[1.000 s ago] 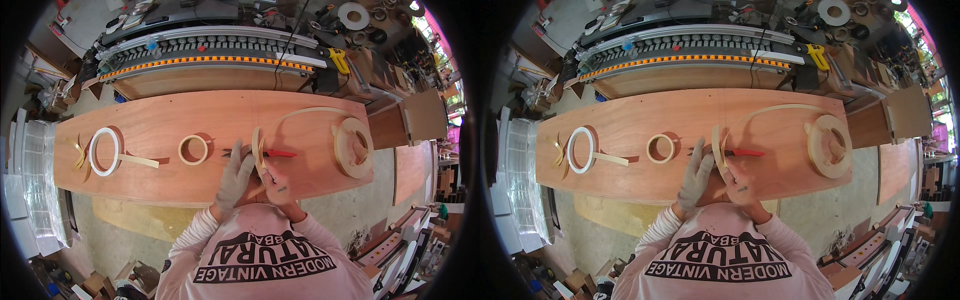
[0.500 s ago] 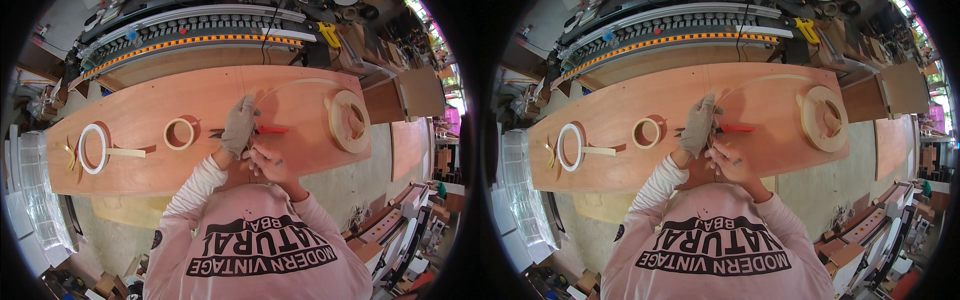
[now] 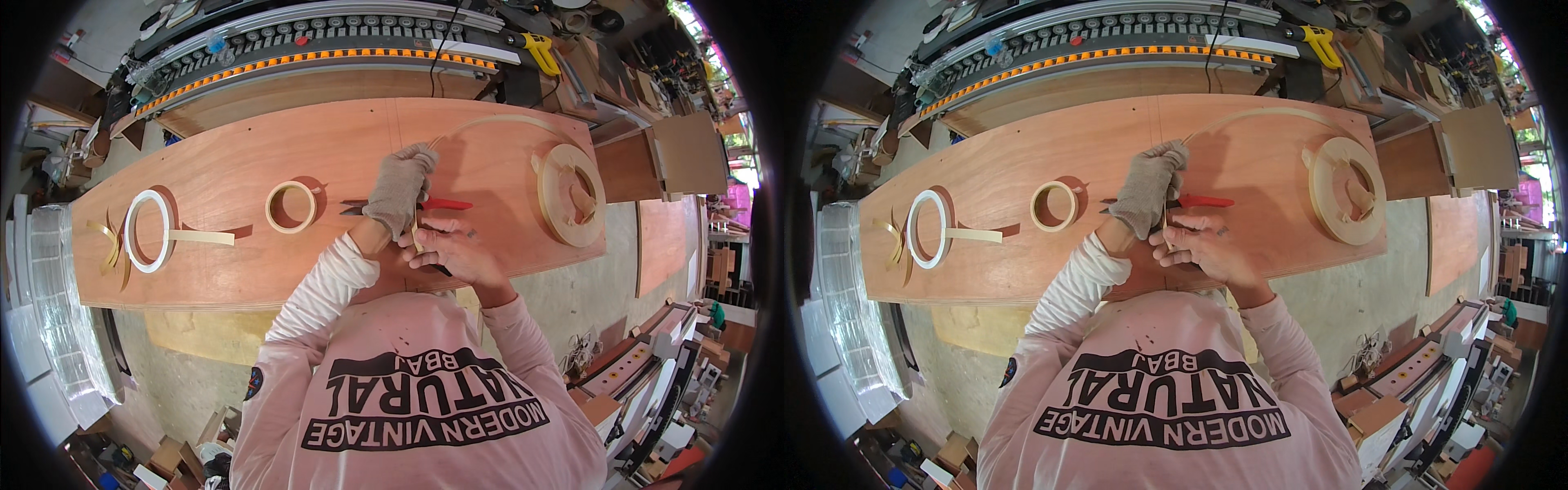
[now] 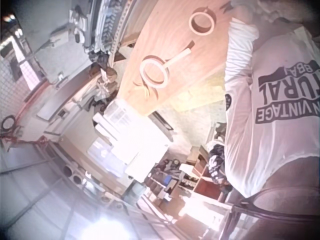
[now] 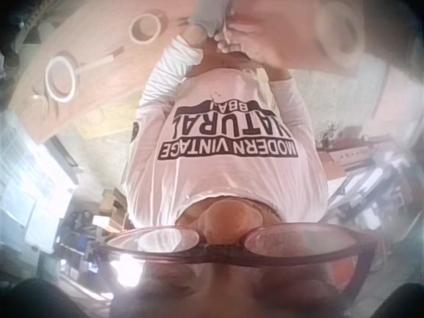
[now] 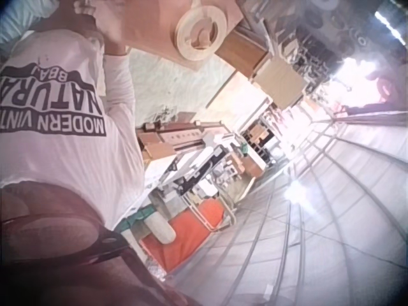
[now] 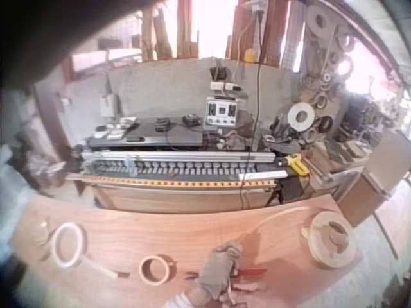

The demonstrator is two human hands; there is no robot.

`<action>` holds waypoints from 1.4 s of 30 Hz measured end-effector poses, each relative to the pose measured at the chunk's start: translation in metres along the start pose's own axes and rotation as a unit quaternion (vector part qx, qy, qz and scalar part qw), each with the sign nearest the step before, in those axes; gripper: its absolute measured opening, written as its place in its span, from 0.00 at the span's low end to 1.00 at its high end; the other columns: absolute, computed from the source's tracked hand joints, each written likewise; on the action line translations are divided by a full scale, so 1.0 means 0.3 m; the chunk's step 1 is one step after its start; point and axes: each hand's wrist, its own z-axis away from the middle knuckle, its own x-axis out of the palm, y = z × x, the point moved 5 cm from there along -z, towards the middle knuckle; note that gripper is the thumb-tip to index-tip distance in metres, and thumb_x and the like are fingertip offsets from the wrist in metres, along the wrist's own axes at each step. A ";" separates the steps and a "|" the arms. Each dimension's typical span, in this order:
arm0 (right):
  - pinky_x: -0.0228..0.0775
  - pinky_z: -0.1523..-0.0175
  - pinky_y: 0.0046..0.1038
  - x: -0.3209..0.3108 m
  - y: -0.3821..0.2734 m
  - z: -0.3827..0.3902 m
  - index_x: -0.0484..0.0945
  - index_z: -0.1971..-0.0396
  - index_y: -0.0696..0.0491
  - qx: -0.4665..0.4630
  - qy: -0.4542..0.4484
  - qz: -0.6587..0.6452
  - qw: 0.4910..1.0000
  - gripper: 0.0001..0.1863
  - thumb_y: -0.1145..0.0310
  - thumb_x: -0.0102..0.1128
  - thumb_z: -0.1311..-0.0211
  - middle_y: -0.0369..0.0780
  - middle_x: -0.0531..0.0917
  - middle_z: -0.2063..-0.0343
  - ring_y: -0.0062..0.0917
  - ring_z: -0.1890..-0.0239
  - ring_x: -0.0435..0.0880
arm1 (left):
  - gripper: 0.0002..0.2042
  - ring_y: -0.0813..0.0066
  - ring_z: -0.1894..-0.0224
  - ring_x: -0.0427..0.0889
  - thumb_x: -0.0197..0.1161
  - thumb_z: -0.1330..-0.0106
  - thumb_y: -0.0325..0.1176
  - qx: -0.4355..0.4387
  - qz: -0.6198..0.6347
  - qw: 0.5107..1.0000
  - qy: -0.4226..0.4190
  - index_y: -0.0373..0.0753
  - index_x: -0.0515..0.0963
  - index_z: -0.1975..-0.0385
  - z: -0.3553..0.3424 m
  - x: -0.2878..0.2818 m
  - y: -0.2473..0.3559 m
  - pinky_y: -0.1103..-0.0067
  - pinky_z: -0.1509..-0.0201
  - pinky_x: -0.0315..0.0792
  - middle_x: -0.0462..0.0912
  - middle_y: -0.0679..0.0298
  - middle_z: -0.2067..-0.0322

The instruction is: The person cuts thin strips of wood veneer into circular and curved shapes using shears on a wooden workbench. The person arranges the cut pieces into rings and curves, then briefly tests a strip against a drawer edge before returning to cut more veneer.

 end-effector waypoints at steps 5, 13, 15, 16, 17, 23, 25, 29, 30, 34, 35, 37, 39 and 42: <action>0.85 0.50 0.31 -0.014 0.009 0.009 0.76 0.41 0.62 0.009 0.005 -0.037 0.999 0.20 0.62 0.56 0.21 0.50 0.84 0.47 0.33 0.52 0.88 | 0.08 0.83 0.84 0.70 0.65 0.28 0.35 -0.003 0.011 1.000 0.025 0.38 0.82 0.57 -0.009 -0.023 -0.007 0.84 0.83 0.65 0.80 0.68 0.72; 0.85 0.48 0.28 0.014 0.011 0.062 0.69 0.31 0.60 -0.172 0.017 0.138 0.975 0.24 0.74 0.57 0.24 0.50 0.86 0.47 0.29 0.54 0.90 | 0.10 0.83 0.84 0.68 0.65 0.28 0.36 -0.002 0.017 1.000 0.024 0.36 0.82 0.56 -0.006 -0.031 0.021 0.83 0.82 0.65 0.78 0.68 0.73; 0.84 0.48 0.26 0.001 0.012 0.063 0.75 0.35 0.61 -0.192 0.064 0.199 0.959 0.22 0.77 0.60 0.28 0.47 0.88 0.52 0.26 0.55 0.90 | 0.10 0.84 0.84 0.68 0.65 0.28 0.35 0.006 0.022 1.000 0.020 0.35 0.82 0.55 -0.003 -0.019 0.022 0.84 0.81 0.64 0.78 0.68 0.73; 0.84 0.49 0.26 -0.001 0.019 0.062 0.77 0.39 0.62 -0.193 0.072 0.193 0.959 0.20 0.78 0.60 0.28 0.47 0.89 0.54 0.26 0.57 0.91 | 0.11 0.84 0.84 0.67 0.65 0.27 0.35 0.008 0.018 1.000 0.023 0.35 0.82 0.54 -0.001 -0.015 0.020 0.84 0.82 0.63 0.78 0.69 0.73; 0.84 0.50 0.25 -0.004 0.025 0.062 0.80 0.42 0.62 -0.197 0.086 0.191 0.958 0.17 0.79 0.60 0.29 0.46 0.90 0.56 0.25 0.58 0.91 | 0.11 0.84 0.85 0.67 0.65 0.27 0.35 0.013 0.014 1.000 0.020 0.35 0.82 0.54 0.001 -0.010 0.019 0.84 0.82 0.62 0.78 0.69 0.72; 0.84 0.58 0.24 -0.010 0.060 0.064 0.84 0.56 0.64 -0.253 0.120 0.176 0.944 0.08 0.81 0.61 0.33 0.44 0.91 0.63 0.24 0.65 0.91 | 0.11 0.86 0.87 0.64 0.64 0.27 0.36 0.045 0.017 0.998 0.042 0.34 0.82 0.55 0.012 0.009 0.013 0.83 0.86 0.56 0.76 0.69 0.75; 0.84 0.59 0.24 -0.006 0.075 0.069 0.84 0.57 0.63 -0.257 0.121 0.188 0.940 0.08 0.82 0.62 0.34 0.43 0.90 0.64 0.23 0.66 0.91 | 0.10 0.86 0.87 0.63 0.65 0.27 0.37 0.029 0.005 0.998 0.053 0.36 0.82 0.59 0.027 0.000 0.005 0.83 0.86 0.55 0.75 0.70 0.77; 0.82 0.57 0.26 0.030 0.092 0.089 0.84 0.57 0.61 -0.263 0.110 0.225 0.932 0.08 0.79 0.66 0.35 0.42 0.90 0.64 0.23 0.65 0.89 | 0.11 0.86 0.87 0.62 0.65 0.27 0.40 -0.007 -0.028 0.998 0.059 0.39 0.79 0.66 0.057 -0.016 -0.002 0.83 0.86 0.54 0.71 0.74 0.81; 0.82 0.57 0.26 0.043 0.090 0.096 0.84 0.56 0.61 -0.276 0.109 0.233 0.926 0.09 0.77 0.67 0.35 0.42 0.90 0.64 0.23 0.65 0.89 | 0.12 0.87 0.87 0.62 0.65 0.27 0.41 -0.008 -0.033 0.998 0.056 0.40 0.79 0.68 0.065 -0.016 -0.003 0.83 0.86 0.53 0.70 0.74 0.82; 0.81 0.56 0.28 0.065 0.090 0.086 0.82 0.55 0.61 -0.202 0.059 0.236 0.949 0.10 0.73 0.67 0.32 0.41 0.88 0.63 0.22 0.62 0.88 | 0.13 0.87 0.85 0.64 0.64 0.26 0.41 0.017 -0.125 0.991 0.051 0.36 0.83 0.59 0.095 -0.027 0.001 0.84 0.83 0.57 0.72 0.74 0.80; 0.82 0.55 0.29 0.052 0.077 0.085 0.82 0.55 0.62 -0.176 0.031 0.254 0.950 0.09 0.73 0.65 0.30 0.41 0.87 0.62 0.23 0.61 0.88 | 0.13 0.86 0.83 0.67 0.64 0.26 0.41 0.041 -0.159 0.985 0.045 0.35 0.84 0.56 0.104 -0.032 0.008 0.83 0.81 0.61 0.73 0.74 0.79; 0.82 0.57 0.29 0.000 0.030 0.060 0.82 0.56 0.62 -0.158 0.039 0.187 0.969 0.09 0.71 0.62 0.27 0.40 0.86 0.64 0.23 0.64 0.87 | 0.16 0.80 0.74 0.74 0.63 0.25 0.40 0.098 -0.215 0.972 0.018 0.33 0.83 0.49 0.129 -0.040 0.018 0.80 0.71 0.69 0.77 0.70 0.75; 0.82 0.62 0.28 -0.079 -0.019 0.012 0.82 0.58 0.61 -0.136 0.134 0.023 0.981 0.12 0.66 0.61 0.25 0.38 0.84 0.67 0.22 0.68 0.84 | 0.19 0.71 0.62 0.83 0.61 0.24 0.39 0.159 -0.260 0.952 -0.023 0.31 0.80 0.43 0.165 -0.038 0.019 0.75 0.56 0.76 0.84 0.63 0.67; 0.79 0.69 0.25 -0.122 -0.088 0.015 0.82 0.61 0.60 -0.133 0.130 -0.069 0.980 0.16 0.61 0.59 0.23 0.36 0.80 0.72 0.19 0.72 0.79 | 0.19 0.60 0.61 0.85 0.61 0.25 0.39 0.275 -0.330 0.902 -0.045 0.31 0.79 0.43 0.217 -0.007 0.020 0.69 0.55 0.77 0.85 0.55 0.63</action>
